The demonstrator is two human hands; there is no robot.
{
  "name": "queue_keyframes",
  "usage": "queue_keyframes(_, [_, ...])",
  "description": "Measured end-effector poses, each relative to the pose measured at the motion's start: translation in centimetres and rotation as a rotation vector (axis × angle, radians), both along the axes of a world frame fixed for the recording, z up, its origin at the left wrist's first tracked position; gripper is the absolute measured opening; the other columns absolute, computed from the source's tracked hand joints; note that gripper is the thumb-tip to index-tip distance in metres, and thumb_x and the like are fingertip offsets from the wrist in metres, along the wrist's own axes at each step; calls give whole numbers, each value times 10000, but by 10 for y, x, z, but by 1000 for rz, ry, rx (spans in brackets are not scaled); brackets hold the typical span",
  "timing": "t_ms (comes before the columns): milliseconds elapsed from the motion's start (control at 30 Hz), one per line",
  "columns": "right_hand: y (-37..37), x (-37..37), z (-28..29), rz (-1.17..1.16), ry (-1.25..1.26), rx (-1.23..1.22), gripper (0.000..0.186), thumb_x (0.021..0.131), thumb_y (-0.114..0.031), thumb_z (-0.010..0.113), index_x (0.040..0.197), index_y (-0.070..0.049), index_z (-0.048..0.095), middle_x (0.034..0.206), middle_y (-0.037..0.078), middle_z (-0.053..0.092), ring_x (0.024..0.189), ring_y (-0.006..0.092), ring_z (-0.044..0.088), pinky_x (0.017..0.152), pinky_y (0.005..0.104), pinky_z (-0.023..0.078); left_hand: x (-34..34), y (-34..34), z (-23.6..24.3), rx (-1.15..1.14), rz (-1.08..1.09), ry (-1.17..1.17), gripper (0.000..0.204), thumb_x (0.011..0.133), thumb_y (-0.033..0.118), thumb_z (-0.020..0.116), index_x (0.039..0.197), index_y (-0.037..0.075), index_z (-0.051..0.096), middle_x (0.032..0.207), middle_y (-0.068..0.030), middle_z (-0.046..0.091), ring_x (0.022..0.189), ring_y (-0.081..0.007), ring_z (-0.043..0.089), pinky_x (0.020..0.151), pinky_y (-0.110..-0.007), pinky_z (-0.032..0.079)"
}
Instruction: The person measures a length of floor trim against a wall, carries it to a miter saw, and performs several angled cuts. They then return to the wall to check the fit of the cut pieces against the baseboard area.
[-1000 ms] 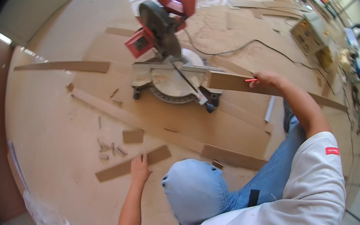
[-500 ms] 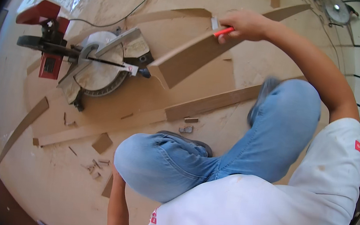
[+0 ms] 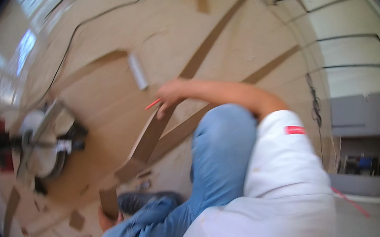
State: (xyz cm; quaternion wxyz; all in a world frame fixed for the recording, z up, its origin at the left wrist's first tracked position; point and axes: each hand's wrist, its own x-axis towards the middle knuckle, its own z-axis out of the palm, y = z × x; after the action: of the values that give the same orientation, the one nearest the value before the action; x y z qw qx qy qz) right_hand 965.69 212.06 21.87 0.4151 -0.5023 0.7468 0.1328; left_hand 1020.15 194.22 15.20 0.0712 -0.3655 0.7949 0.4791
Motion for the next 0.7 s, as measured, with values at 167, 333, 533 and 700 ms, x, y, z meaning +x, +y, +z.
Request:
queue_keyframes(167, [14,-4,-119,12,-310,-240,518,720,-408,852,1126,-120,709,973,147,724,956,346,681,818,461,532,-39,17,-38,-355,-168,71,736,709,308,882,1278,-10,540,1063,-196,686,938,-307,676,832,-411,538])
queue_keyframes(333, [-10,31,-137,94,-424,-242,390,728,-224,812,1076,-70,727,967,151,734,913,338,691,791,457,539,-113,17,19,-116,-304,-53,772,737,409,868,1272,-29,525,1089,-254,677,979,-376,670,869,-464,529])
queue_keyframes(533, [13,70,-109,-107,-607,-501,277,713,-124,757,970,-30,723,921,178,730,859,343,691,746,467,529,-221,54,76,168,-113,16,536,803,331,837,1116,-43,615,963,-186,707,879,-291,681,765,-414,547])
queue_keyframes(700, [27,86,-126,-156,-714,-677,180,737,-64,690,900,12,691,874,195,718,838,343,679,721,446,510,-246,56,3,399,-87,51,387,786,246,857,1027,0,681,871,-41,698,787,-121,631,700,-288,519])
